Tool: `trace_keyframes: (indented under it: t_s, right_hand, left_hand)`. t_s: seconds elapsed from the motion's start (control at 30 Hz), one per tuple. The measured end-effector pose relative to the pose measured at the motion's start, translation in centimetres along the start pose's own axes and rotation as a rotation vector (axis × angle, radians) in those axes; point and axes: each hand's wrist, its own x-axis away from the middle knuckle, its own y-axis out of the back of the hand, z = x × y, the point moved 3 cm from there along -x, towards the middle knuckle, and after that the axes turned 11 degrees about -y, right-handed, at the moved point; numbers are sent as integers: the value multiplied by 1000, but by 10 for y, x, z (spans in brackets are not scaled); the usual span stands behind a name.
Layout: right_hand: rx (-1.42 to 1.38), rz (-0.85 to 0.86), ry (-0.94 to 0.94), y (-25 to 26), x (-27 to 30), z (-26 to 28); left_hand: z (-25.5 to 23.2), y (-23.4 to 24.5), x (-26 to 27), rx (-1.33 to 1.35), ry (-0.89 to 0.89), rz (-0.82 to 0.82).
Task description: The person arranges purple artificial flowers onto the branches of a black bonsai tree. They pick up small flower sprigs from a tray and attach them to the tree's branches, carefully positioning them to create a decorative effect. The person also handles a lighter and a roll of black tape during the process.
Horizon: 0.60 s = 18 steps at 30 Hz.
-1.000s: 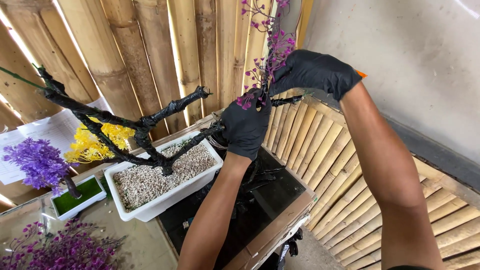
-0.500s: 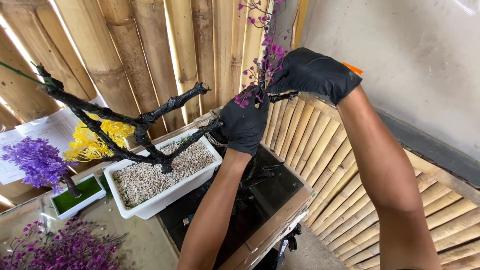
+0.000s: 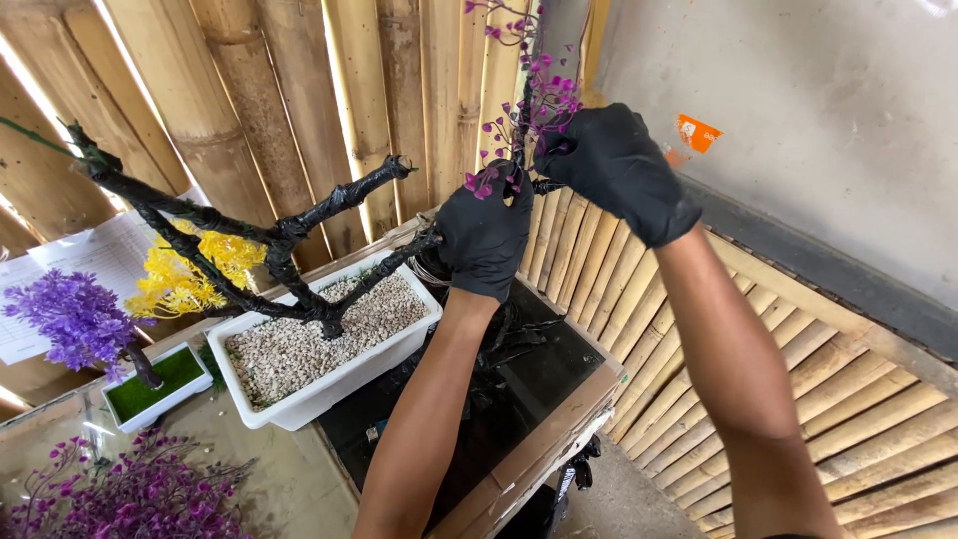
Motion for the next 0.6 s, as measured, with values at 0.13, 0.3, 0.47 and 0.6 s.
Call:
trace_keyframes:
  t_s: [0.13,0.3,0.47,0.6]
  right_hand:
    - [41,-266,125,2,21,9]
    - [-64,-323,185,23,45,34]
    - [-141,-307,202,-5,24,3]
    - [-318,-351,204,15,43,28]
  left_hand:
    - [8,-13,6,-29,-30,-16]
    - [21,-27,21,-59,-51,-28]
    - [33,-45,34,-101,-78,-49]
    - [41,-54,44,-122,-97,-69]
